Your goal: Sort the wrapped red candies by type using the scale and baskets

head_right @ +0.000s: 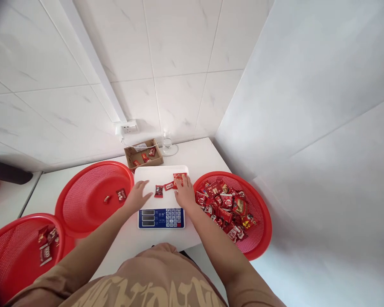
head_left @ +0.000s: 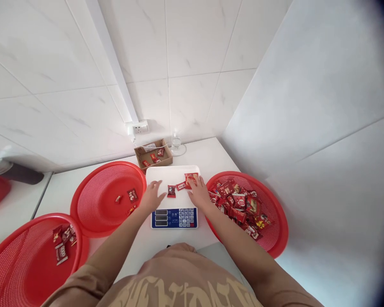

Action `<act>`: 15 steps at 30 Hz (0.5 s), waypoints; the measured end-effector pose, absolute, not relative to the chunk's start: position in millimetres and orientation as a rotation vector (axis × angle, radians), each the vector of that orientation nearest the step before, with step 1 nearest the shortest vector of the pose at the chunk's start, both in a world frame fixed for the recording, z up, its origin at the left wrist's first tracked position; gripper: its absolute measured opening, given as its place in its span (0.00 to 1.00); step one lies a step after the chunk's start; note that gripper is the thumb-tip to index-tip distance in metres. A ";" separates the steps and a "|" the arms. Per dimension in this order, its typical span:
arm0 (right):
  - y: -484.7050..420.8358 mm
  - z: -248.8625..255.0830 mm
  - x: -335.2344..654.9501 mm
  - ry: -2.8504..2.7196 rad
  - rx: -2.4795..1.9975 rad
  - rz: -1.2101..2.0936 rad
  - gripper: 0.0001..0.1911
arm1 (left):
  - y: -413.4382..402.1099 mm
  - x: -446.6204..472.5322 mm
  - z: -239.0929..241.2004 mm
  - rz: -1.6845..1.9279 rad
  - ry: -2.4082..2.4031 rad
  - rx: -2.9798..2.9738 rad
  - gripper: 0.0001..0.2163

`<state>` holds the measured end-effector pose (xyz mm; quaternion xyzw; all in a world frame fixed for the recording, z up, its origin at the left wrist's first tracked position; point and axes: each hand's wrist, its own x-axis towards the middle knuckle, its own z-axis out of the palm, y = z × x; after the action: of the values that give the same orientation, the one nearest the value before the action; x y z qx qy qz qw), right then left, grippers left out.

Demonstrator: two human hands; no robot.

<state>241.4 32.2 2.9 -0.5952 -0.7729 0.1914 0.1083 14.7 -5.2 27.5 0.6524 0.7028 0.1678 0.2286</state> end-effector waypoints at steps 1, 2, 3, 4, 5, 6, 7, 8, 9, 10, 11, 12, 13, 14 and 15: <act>40.7 4.6 236.4 -2.303 -1.784 0.580 0.28 | 0.6 26.0 24.9 0.436 1.885 1.798 0.25; 46.9 6.1 232.2 -2.331 -1.809 0.595 0.28 | 6.1 35.7 22.2 0.418 1.845 1.792 0.26; 50.9 7.2 228.6 -2.361 -1.822 0.610 0.27 | 11.2 43.6 19.6 0.405 1.814 1.778 0.27; 52.7 8.1 225.7 -2.392 -1.819 0.623 0.25 | 15.7 49.6 17.2 0.399 1.790 1.756 0.28; 52.6 8.5 223.4 -2.422 -1.800 0.635 0.24 | 19.6 54.0 15.0 0.400 1.771 1.727 0.29; 51.2 8.4 221.4 -2.444 -1.767 0.646 0.22 | 22.7 57.0 12.9 0.407 1.753 1.691 0.28; 48.8 7.8 219.6 -2.457 -1.724 0.657 0.21 | 25.2 59.0 11.1 0.421 1.736 1.649 0.27; 45.8 6.6 217.9 -2.458 -1.676 0.672 0.21 | 26.9 60.4 9.4 0.442 1.718 1.601 0.26; 42.6 4.9 216.1 -2.445 -1.630 0.694 0.21 | 27.9 61.3 7.9 0.468 1.699 1.547 0.24; 39.5 3.0 214.1 -2.414 -1.591 0.729 0.21 | 28.4 62.2 6.6 0.496 1.676 1.486 0.23; 36.6 1.1 212.0 -2.364 -1.559 0.777 0.21 | 28.3 63.2 5.6 0.526 1.649 1.419 0.21; 34.1 -0.6 209.7 -2.299 -1.528 0.834 0.21 | 27.9 64.2 5.0 0.556 1.619 1.345 0.19; 32.0 -2.0 207.4 -2.223 -1.494 0.898 0.21 | 27.3 65.4 4.8 0.588 1.583 1.266 0.18; 30.4 -2.9 205.1 -2.141 -1.452 0.964 0.22 | 26.4 66.6 5.3 0.622 1.542 1.185 0.18; 29.1 -3.3 203.0 -2.056 -1.409 1.033 0.23 | 25.4 67.6 6.4 0.657 1.497 1.103 0.18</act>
<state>203.0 29.1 -3.3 -0.5094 -0.7433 0.3735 0.2202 67.6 25.4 6.4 0.4666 0.6329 0.2776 0.5520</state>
